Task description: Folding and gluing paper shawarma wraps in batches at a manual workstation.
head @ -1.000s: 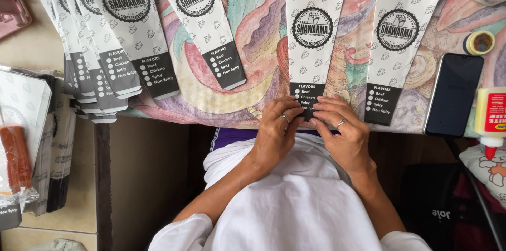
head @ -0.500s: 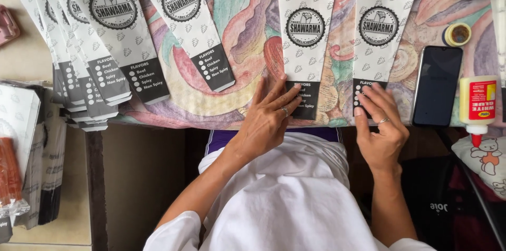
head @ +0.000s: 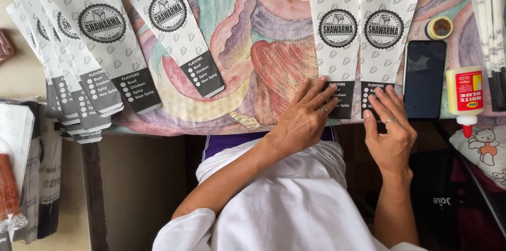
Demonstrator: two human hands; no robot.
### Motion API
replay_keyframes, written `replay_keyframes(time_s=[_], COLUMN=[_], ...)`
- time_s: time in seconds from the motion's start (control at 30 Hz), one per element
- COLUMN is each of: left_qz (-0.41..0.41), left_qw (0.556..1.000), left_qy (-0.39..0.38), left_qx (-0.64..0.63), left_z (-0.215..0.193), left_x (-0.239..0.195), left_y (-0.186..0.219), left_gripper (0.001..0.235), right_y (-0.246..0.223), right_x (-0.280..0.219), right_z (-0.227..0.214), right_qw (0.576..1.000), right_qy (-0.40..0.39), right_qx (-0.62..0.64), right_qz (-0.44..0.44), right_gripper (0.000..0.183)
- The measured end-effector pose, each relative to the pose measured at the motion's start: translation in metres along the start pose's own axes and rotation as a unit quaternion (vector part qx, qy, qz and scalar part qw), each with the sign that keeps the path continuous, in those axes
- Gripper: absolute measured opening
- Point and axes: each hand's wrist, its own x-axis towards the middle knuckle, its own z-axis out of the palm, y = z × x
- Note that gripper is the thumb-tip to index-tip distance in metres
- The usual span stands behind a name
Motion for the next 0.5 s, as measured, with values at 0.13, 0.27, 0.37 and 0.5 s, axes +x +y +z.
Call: replay_keyframes(time_s=[0.13, 0.27, 0.37, 0.5], left_qz=[-0.001, -0.001, -0.005, -0.006], left_qw=[1.000, 1.000, 0.999, 0.989], left_qy=[-0.014, -0.001, 0.009, 0.083], left_qx=[0.001, -0.020, -0.041, -0.120], left_z=[0.003, -0.002, -0.002, -0.013], left_x=[0.003, 0.004, 0.001, -0.007], left_y=[0.003, 0.005, 0.005, 0.004], left_gripper=[0.044, 0.041, 0.040, 0.038], right_y=[0.000, -0.003, -0.003, -0.013], right_x=[0.000, 0.001, 0.000, 0.004], right_z=[-0.001, -0.001, 0.000, -0.001], right_qw=[1.000, 1.000, 1.000, 1.000], right_qy=[0.000, 0.002, 0.003, 0.026], right_qx=[0.003, 0.006, 0.004, -0.003], right_qz=[0.001, 0.005, 0.009, 0.010], right_gripper=[0.023, 0.022, 0.022, 0.024])
